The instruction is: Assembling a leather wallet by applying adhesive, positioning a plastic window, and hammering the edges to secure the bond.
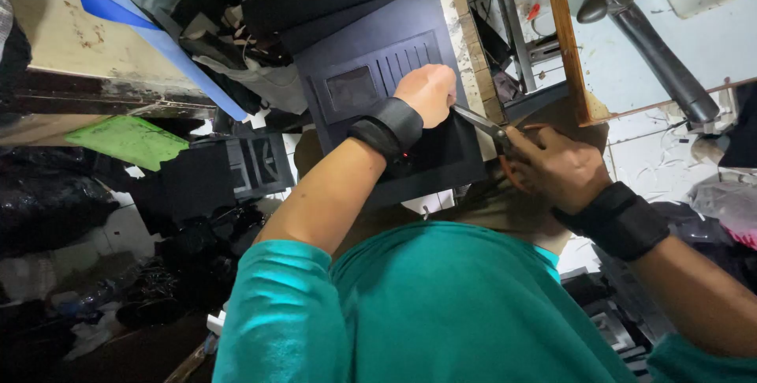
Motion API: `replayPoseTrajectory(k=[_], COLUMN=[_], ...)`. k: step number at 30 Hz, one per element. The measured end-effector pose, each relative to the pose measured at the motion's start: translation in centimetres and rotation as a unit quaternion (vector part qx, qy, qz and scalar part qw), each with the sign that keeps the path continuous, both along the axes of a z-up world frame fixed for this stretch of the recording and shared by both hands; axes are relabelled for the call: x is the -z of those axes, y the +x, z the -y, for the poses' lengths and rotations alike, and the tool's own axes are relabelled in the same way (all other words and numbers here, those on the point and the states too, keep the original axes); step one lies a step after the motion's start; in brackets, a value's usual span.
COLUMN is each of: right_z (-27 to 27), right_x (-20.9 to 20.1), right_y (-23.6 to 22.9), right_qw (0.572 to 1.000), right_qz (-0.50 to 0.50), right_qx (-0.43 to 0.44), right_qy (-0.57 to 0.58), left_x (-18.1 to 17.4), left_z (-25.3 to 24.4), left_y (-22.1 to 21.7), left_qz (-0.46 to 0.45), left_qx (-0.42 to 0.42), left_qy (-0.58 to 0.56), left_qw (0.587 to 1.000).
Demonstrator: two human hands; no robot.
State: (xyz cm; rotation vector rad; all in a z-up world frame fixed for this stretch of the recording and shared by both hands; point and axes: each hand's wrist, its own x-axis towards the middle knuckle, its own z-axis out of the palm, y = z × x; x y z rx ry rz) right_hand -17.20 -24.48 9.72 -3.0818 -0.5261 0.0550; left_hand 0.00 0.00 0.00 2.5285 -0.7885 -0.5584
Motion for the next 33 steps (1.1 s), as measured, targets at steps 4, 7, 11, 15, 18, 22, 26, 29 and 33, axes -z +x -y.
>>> replayPoseTrajectory(k=[4, 7, 11, 15, 18, 22, 26, 29, 33], right_z=[1.2, 2.4, 2.4, -0.2, -4.9, -8.8, -12.0, -13.4, -14.4], right_x=[0.9, 0.0, -1.5, -0.7, -1.3, -1.4, -0.6, -0.2, 0.6], right_y=[-0.1, -0.3, -0.3, -0.2, 1.3, 2.6, 3.4, 3.7, 3.9], right_qw=[0.999, 0.999, 0.994, 0.991, 0.979, 0.981, 0.977, 0.974, 0.965], right_qz=[0.019, -0.026, -0.100, -0.021, 0.016, -0.010, 0.023, 0.038, 0.082], right_qx=[-0.034, -0.025, 0.019, -0.081, -0.135, -0.171, -0.189, -0.203, -0.232], right_qy=[-0.018, 0.009, 0.032, 0.107, 0.151, 0.088, 0.092, 0.097, 0.094], left_x=[-0.1, -5.1, -9.5, -10.5, -11.6, -8.6, -9.2, -8.1, -6.6], left_z=[-0.5, -3.6, -12.6, -20.8, -21.9, -21.8, -20.6, -20.4, -20.7], left_y=[-0.3, -1.6, 0.0, -1.1, -3.9, -5.9, -7.4, -7.8, -7.7], left_qz=[-0.004, 0.025, 0.105, 0.063, -0.064, -0.066, -0.057, -0.068, -0.078], left_qx=[-0.002, -0.033, -0.025, -0.074, -0.134, -0.142, -0.164, -0.172, -0.201], left_qy=[-0.005, -0.005, 0.192, 0.227, 0.194, 0.155, 0.141, 0.124, 0.071], left_qw=[1.000, 0.999, 0.975, 0.969, 0.970, 0.976, 0.975, 0.975, 0.974])
